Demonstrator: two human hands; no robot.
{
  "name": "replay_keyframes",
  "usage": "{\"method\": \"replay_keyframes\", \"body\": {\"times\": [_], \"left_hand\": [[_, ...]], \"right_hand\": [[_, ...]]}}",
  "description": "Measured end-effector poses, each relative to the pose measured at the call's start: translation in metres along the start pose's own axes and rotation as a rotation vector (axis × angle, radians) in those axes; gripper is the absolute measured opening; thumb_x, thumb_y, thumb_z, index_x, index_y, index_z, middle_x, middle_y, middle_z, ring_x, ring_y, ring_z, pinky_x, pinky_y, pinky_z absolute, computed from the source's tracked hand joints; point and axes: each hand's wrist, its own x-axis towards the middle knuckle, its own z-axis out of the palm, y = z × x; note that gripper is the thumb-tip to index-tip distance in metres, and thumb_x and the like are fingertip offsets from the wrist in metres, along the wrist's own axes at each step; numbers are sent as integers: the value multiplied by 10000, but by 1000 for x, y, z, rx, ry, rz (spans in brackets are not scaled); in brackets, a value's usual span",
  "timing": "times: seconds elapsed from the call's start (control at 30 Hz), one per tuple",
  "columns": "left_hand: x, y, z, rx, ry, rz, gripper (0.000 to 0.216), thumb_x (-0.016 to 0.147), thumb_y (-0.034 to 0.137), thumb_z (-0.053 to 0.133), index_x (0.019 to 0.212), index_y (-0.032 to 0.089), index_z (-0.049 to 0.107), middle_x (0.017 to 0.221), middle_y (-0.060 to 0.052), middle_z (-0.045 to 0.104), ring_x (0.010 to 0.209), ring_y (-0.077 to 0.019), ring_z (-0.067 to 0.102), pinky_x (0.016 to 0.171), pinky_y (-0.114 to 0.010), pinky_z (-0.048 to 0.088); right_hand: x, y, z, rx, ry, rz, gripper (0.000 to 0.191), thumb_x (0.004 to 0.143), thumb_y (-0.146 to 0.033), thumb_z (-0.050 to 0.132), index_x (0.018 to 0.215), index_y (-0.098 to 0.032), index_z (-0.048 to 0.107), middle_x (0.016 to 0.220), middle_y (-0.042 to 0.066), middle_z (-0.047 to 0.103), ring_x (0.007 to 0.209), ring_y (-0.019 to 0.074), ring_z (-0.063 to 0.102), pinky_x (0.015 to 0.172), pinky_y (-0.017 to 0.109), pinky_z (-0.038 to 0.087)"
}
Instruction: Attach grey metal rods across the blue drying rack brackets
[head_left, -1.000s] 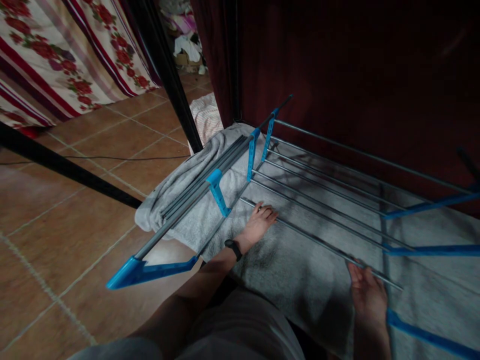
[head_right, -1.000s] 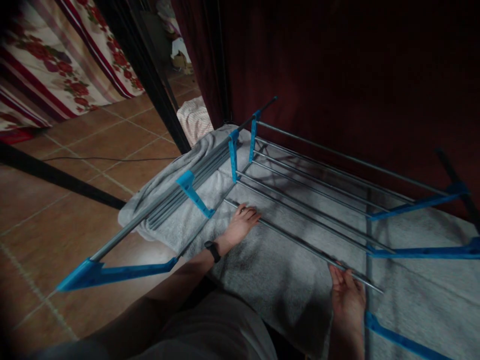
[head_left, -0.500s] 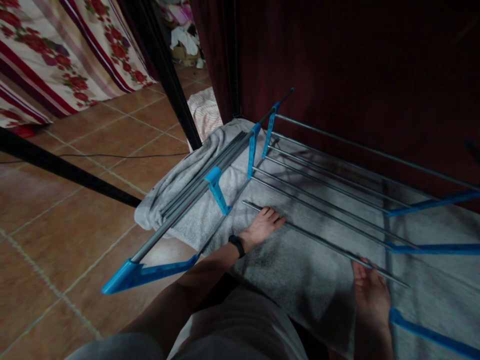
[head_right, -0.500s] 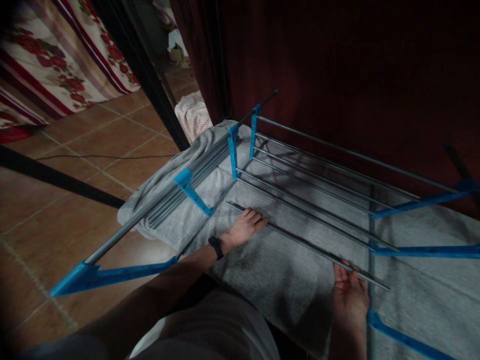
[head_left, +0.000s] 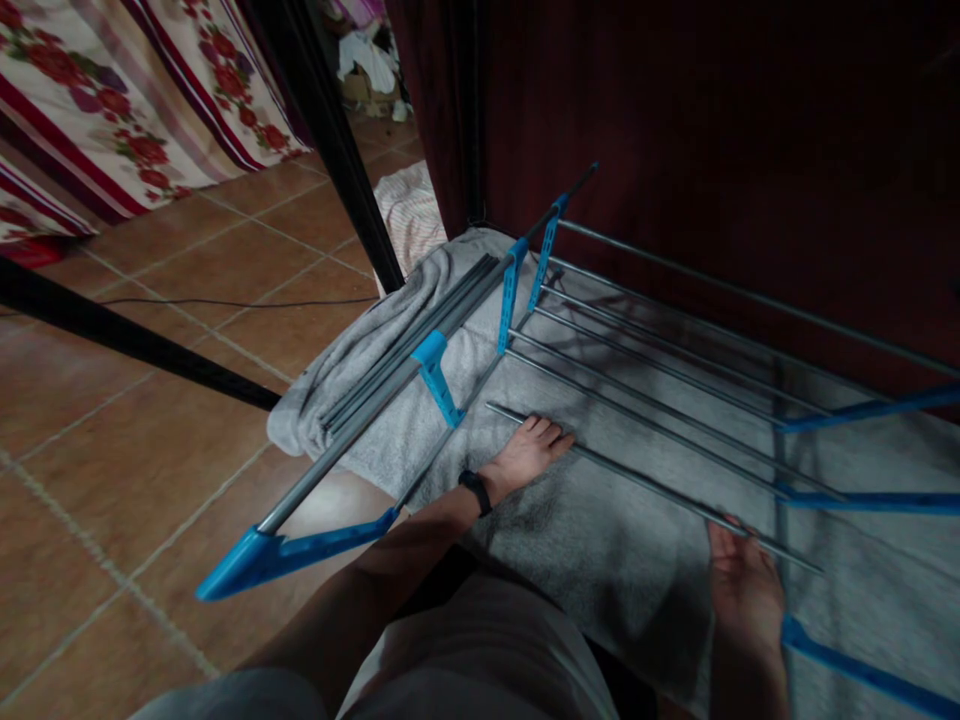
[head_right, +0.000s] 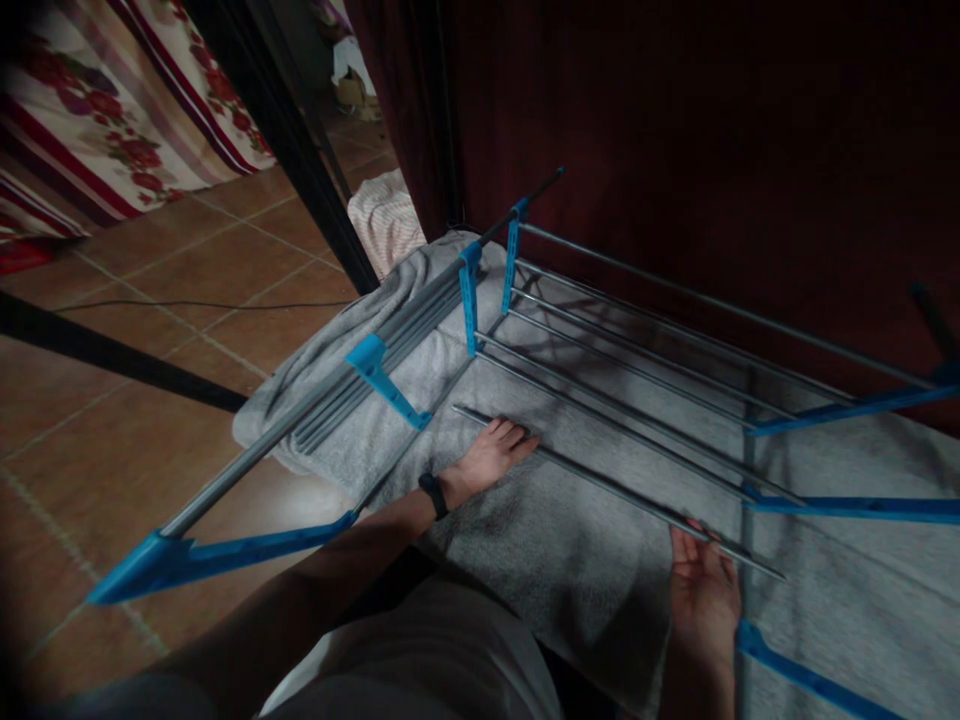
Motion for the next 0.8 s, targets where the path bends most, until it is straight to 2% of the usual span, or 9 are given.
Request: {"method": "replay_keyframes", "body": {"times": [0.23, 0.47, 0.63, 0.8], "left_hand": [[-1, 4, -4, 29, 13, -39, 558, 1171, 158, 285, 1486, 252, 735, 1178, -90, 783, 1102, -265, 661, 1003, -398, 505], [-3, 2, -1, -1, 73, -39, 515, 1136, 126, 360, 1447, 249, 751, 1198, -92, 791, 1128, -278, 691, 1042, -403, 521], [-3, 0, 3, -34, 20, -27, 481, 1116, 96, 416, 1434, 239, 747, 1229, -108, 791, 1136, -274, 709, 1053, -410, 536], [-3, -5, 8, -27, 14, -16, 519, 1127, 89, 343, 1453, 220, 724, 1230, -100, 791, 1132, -275, 708, 1059, -414, 550]], "right_hand": [[-10, -3, 10, 26, 8, -9, 198, 809, -272, 926, 904, -251, 754, 1003, -17, 806, 1141, 173, 782, 1290, 483, 527], [-14, -2, 13, 41, 20, -17, 200, 819, -264, 912, 931, -258, 747, 1053, -2, 805, 1168, 182, 779, 1291, 479, 528], [-14, 0, 15, 82, 35, -10, 177, 822, -251, 892, 932, -254, 753, 1022, 4, 817, 1195, 210, 780, 1311, 513, 502], [-16, 1, 19, 125, 14, 3, 181, 821, -243, 901, 928, -251, 756, 1009, 4, 834, 1100, 194, 805, 1261, 492, 550]]}}
